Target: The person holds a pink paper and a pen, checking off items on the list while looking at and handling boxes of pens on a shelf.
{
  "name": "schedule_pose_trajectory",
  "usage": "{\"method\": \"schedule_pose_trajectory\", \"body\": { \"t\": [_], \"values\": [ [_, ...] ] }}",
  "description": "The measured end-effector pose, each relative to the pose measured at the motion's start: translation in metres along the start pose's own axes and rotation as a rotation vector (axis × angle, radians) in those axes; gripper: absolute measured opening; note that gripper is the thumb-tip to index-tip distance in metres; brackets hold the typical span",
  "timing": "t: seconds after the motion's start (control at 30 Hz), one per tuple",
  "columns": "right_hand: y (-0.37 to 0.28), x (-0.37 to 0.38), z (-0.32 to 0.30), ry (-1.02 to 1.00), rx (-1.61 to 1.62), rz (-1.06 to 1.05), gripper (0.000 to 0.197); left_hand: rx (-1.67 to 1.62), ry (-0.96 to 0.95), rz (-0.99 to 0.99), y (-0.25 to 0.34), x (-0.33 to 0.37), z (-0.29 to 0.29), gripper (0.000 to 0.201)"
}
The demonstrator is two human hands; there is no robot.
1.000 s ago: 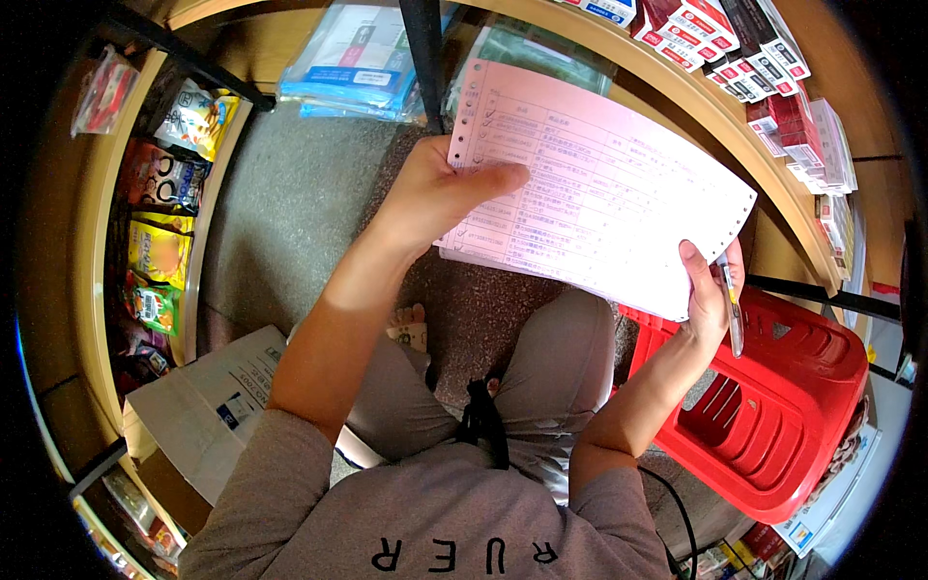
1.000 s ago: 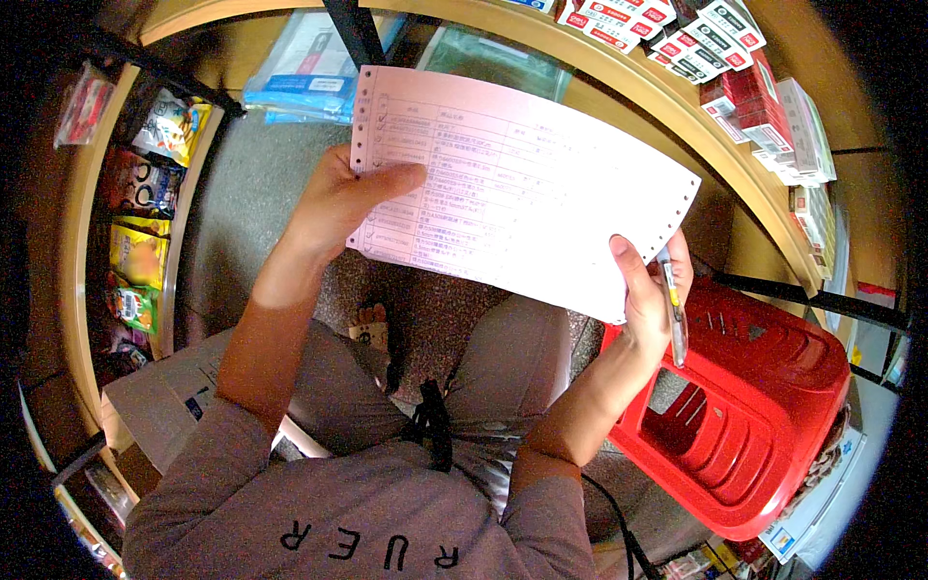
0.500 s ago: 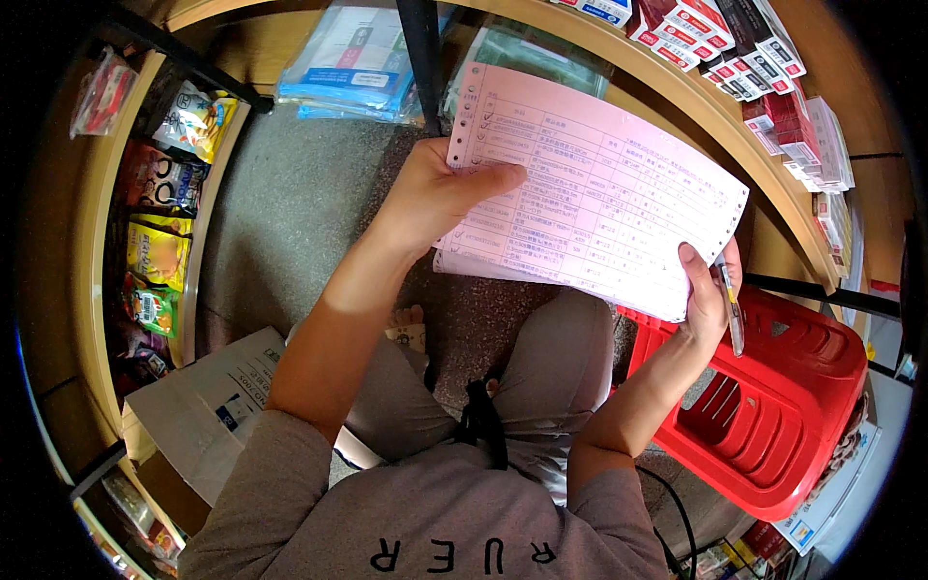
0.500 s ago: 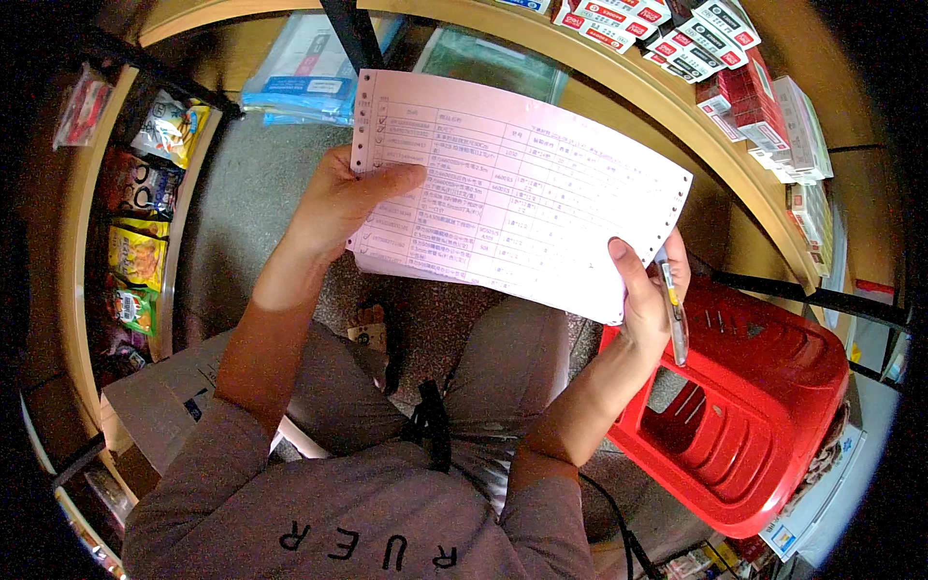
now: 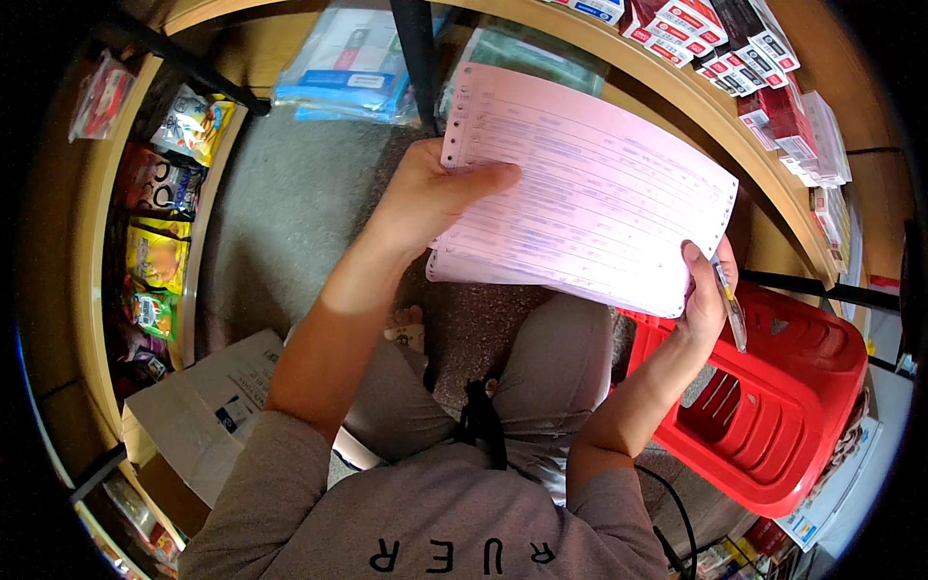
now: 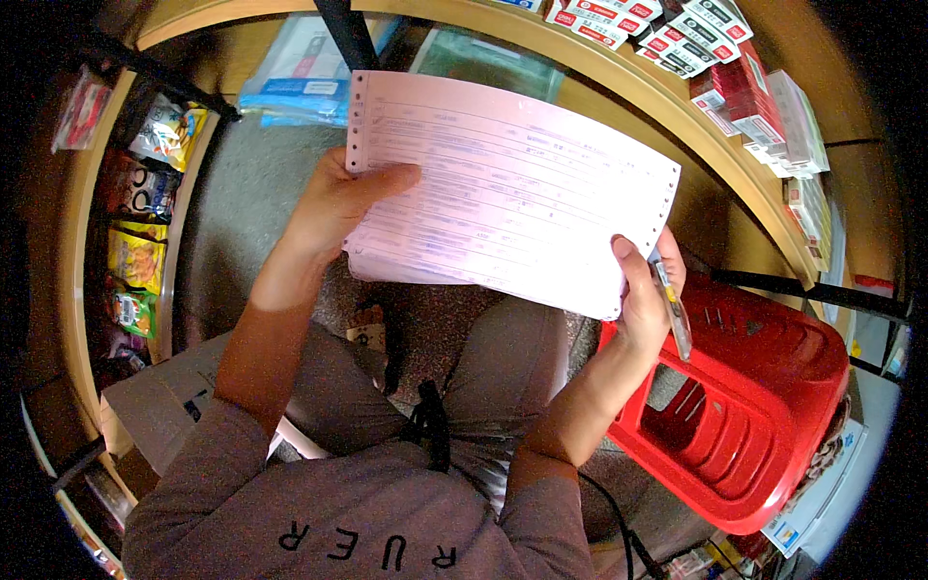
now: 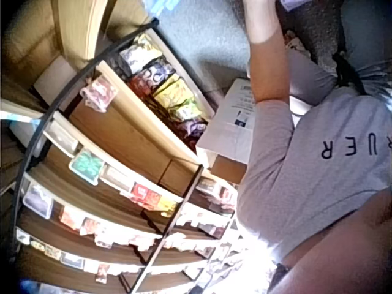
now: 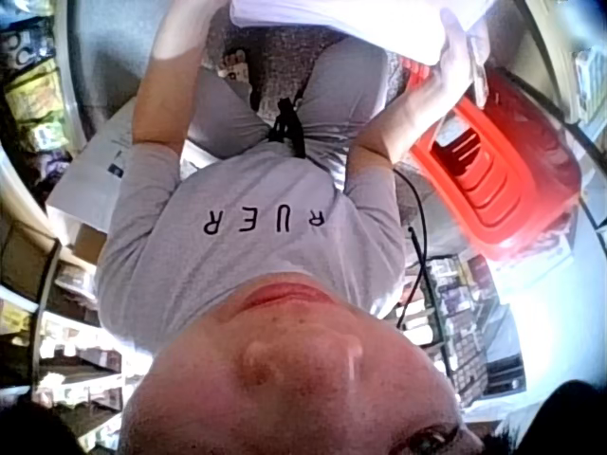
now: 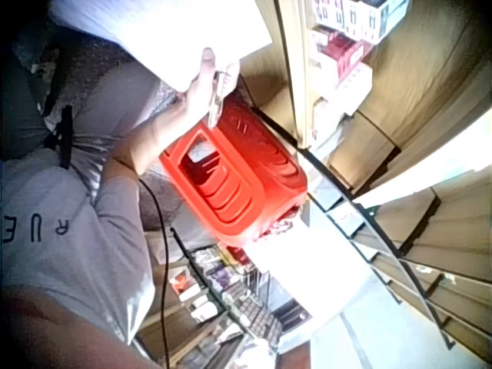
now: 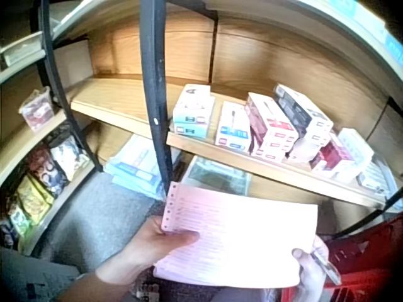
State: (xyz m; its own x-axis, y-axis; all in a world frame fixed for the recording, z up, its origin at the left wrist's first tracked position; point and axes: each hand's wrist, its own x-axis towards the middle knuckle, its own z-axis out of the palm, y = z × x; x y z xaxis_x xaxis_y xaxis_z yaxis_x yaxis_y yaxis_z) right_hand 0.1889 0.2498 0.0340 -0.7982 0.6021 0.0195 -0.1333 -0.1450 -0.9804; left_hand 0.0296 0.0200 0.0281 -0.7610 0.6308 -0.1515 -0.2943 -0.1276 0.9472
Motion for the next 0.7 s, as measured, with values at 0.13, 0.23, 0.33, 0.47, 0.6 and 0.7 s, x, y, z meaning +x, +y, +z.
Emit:
{"method": "schedule_pose_trajectory", "body": {
  "t": [0.13, 0.23, 0.33, 0.47, 0.6, 0.7],
  "values": [
    [-0.0026, -0.0003, 0.0062, 0.021, 0.018, 0.004, 0.033, -0.012, 0.013, -0.01, 0.0012, -0.0012, -0.0019, 0.02],
    [-0.0028, 0.0012, 0.0052, 0.016, 0.011, -0.011, 0.033, -0.045, 0.009, -0.014, 0.0026, -0.0006, 0.0004, 0.02],
    [-0.0035, 0.001, 0.0029, 0.017, 0.0, -0.03, 0.033, -0.077, -0.001, -0.013, 0.0025, 0.0002, 0.0014, 0.02],
    [0.0019, 0.0015, 0.0011, 0.011, 0.019, -0.047, 0.033, -0.064, -0.005, -0.017, 0.0019, -0.0006, 0.0001, 0.019],
    [0.0017, 0.0024, 0.0001, 0.052, 0.003, -0.067, 0.034, -0.065, -0.007, -0.022, 0.0023, -0.0003, 0.0007, 0.018],
    [0.0009, 0.0021, -0.0005, 0.062, 0.009, -0.073, 0.034, -0.074, -0.012, -0.001, 0.0017, -0.0004, 0.0007, 0.018]
  ]
}}
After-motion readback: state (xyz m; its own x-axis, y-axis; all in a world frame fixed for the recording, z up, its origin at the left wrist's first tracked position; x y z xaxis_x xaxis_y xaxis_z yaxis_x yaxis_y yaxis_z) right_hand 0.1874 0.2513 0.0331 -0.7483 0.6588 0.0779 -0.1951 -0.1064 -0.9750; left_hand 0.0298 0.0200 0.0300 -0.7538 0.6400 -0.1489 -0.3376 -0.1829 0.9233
